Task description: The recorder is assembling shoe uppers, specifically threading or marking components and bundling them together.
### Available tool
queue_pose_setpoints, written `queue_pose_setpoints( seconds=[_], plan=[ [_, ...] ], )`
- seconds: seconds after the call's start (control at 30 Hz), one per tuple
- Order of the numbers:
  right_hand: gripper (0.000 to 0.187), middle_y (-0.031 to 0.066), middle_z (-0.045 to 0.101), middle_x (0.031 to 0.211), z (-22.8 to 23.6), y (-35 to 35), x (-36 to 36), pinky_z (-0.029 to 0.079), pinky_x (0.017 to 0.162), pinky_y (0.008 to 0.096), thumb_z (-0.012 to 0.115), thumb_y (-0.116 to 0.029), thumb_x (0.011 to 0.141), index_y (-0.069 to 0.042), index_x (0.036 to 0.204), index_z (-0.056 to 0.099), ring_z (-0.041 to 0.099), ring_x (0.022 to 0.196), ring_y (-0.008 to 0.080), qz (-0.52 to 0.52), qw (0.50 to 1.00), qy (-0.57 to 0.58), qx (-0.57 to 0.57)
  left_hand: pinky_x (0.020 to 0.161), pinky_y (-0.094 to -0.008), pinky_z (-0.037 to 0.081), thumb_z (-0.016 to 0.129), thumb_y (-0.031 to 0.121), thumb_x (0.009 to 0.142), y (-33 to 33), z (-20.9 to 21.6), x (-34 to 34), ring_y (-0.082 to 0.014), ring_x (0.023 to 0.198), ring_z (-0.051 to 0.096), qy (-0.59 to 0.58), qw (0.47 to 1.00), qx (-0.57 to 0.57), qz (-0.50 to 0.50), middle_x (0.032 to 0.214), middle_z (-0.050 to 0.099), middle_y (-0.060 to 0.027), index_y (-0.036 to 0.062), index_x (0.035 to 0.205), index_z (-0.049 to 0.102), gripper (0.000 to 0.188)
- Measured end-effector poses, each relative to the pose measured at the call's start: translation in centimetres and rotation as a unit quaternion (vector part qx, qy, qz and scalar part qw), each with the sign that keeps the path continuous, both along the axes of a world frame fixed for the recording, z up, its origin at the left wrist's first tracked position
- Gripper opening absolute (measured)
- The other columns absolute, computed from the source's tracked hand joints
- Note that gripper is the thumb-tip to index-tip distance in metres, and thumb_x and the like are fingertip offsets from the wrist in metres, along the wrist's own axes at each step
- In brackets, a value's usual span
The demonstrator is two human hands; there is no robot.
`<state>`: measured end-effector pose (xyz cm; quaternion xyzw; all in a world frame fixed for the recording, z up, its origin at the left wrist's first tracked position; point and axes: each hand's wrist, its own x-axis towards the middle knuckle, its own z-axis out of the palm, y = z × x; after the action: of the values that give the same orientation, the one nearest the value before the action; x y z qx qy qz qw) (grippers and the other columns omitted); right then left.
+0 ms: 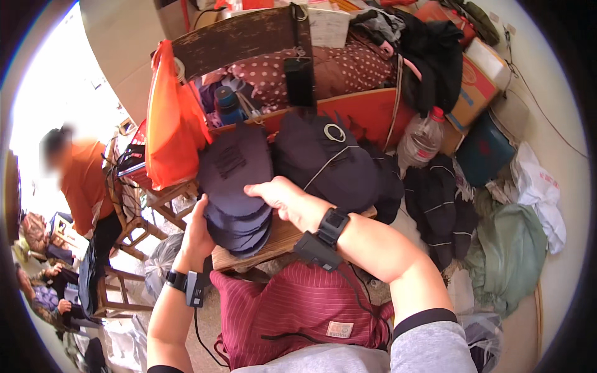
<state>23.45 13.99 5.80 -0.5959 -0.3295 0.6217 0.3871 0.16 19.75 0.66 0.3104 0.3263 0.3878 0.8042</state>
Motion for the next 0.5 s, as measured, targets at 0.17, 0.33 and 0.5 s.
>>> queue_pose_setpoints(
  seconds=[0.17,0.33,0.5],
  plan=[
    [0.051,0.0240,0.072,0.096,-4.9,-3.2,-2.3,0.055,0.081,0.0403,0.076,-0.032,0.082,0.008,0.110,0.066,0.072,0.091,0.0332,-0.093,0.937,-0.166,0.294,0.114,-0.0483,0.037,0.047,0.058,0.100,-3.5,1.0,1.0,-0.0279,0.133,0.051,-0.034,0.999,0.012,-0.026,0.144,0.054,-0.0114,0.0054,0.145,0.045,0.070],
    [0.057,0.0245,0.068,0.108,-1.4,-9.4,-5.9,0.053,0.085,0.0451,0.076,-0.030,0.082,0.006,0.122,0.059,0.066,0.098,0.0420,-0.074,0.866,-0.279,0.407,0.116,-0.0509,0.033,0.051,0.059,0.098,-6.1,-1.0,-3.2,-0.0314,0.137,0.045,-0.119,0.991,0.067,0.007,0.149,0.048,-0.0115,0.0078,0.149,0.039,0.073],
    [0.061,0.0290,0.061,0.121,-0.8,-14.7,-7.1,0.053,0.088,0.0457,0.073,-0.027,0.086,0.010,0.129,0.051,0.063,0.105,0.0443,0.017,0.862,-0.250,0.441,0.116,-0.0534,0.035,0.047,0.061,0.097,-9.5,-2.2,-8.7,-0.0346,0.136,0.046,-0.076,0.990,0.083,0.087,0.152,0.045,-0.0137,0.0067,0.149,0.041,0.075]
  ],
)
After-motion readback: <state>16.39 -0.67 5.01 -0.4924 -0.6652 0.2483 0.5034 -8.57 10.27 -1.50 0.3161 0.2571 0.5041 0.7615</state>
